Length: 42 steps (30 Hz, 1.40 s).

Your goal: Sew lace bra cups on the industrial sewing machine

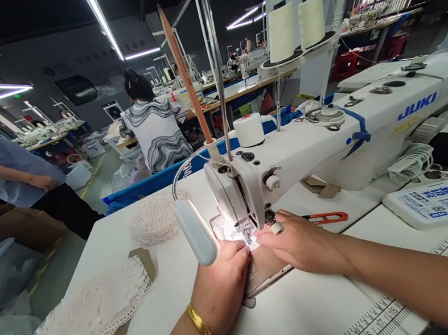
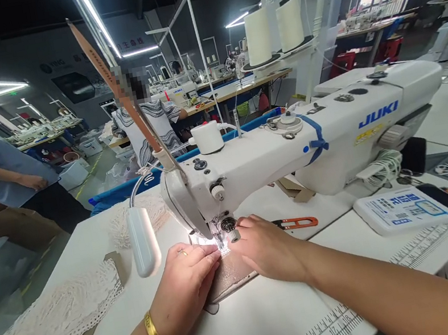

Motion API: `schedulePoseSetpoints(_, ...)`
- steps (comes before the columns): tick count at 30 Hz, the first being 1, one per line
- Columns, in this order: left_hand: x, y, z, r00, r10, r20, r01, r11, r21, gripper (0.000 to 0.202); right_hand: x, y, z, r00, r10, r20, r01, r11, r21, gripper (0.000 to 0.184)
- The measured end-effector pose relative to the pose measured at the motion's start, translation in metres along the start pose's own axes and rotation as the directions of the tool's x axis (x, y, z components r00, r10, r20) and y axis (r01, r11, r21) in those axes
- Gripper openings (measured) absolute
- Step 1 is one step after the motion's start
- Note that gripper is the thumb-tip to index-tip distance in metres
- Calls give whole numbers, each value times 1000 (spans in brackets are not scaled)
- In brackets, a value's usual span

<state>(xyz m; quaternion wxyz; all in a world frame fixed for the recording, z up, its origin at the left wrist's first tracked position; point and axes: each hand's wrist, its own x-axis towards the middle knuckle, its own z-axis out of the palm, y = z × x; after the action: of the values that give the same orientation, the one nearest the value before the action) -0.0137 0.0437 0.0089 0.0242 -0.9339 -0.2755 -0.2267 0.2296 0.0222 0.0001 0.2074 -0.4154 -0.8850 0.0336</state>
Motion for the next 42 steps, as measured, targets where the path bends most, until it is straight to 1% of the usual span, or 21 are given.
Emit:
schedulePoseSetpoints(3,0,-2,2,1000,-17,15,17,1000,-10,31,2,2,1,1000,20,-13,-20,1000,23,22)
schedulePoseSetpoints(6,-1,-5,3,999,-34,24,35,999,-39,27,4,4,2,999,39,-1,-39,999,36,25)
schedulePoseSetpoints(9,-2,-12,3,993,-112,42,114,992,-45,21,4,5,2,999,33,5,-33,999,41,27)
schedulePoseSetpoints(11,-2,-16,3,977,-197,83,197,980,7,19,2,6,2,1000,21,-15,-21,999,46,28)
schedulePoseSetpoints(13,-3,-16,1,958,-269,102,261,961,88,25,0,6,2,999,7,-42,-5,999,51,28)
schedulePoseSetpoints(15,-3,-10,-6,954,-288,89,275,952,131,33,-3,6,1,998,-22,-58,26,998,63,30)
schedulePoseSetpoints(17,-3,-2,-15,968,-234,93,227,970,86,45,-5,4,1,995,-80,-67,86,992,95,30)
schedulePoseSetpoints(19,-2,5,-25,982,-153,108,157,987,-28,50,-6,1,1,985,-154,-73,163,978,130,29)
schedulePoseSetpoints(21,-1,8,-31,988,-118,101,131,982,-134,39,-5,-1,1,973,-222,-57,228,963,146,29)
schedulePoseSetpoints(23,-1,5,-31,987,-126,98,142,972,-187,26,-4,-2,1,967,-253,-12,252,957,143,28)
schedulePoseSetpoints(24,-1,4,-29,987,-122,106,141,971,-191,23,-4,-2,0,967,-253,13,249,959,133,26)
schedulePoseSetpoints(27,-4,2,-20,989,-79,123,96,986,-135,26,-4,2,-4,974,-220,52,216,974,70,22)
schedulePoseSetpoints(29,-6,5,-14,993,-61,102,73,991,-112,26,-6,4,-6,977,-207,52,206,978,23,23)
schedulePoseSetpoints(31,-8,10,-10,996,-44,82,55,989,-140,19,-7,5,-9,977,-206,50,206,978,-4,24)
schedulePoseSetpoints(33,-9,14,-9,996,-22,82,36,983,-181,15,-7,6,-10,978,-204,49,205,979,-17,25)
schedulePoseSetpoints(35,-8,17,-9,995,-13,97,31,981,-194,15,-7,6,-10,980,-195,45,196,980,-21,25)
schedulePoseSetpoints(42,-8,14,-7,994,-28,104,45,986,-161,17,-7,9,-5,989,-145,29,146,989,-30,23)
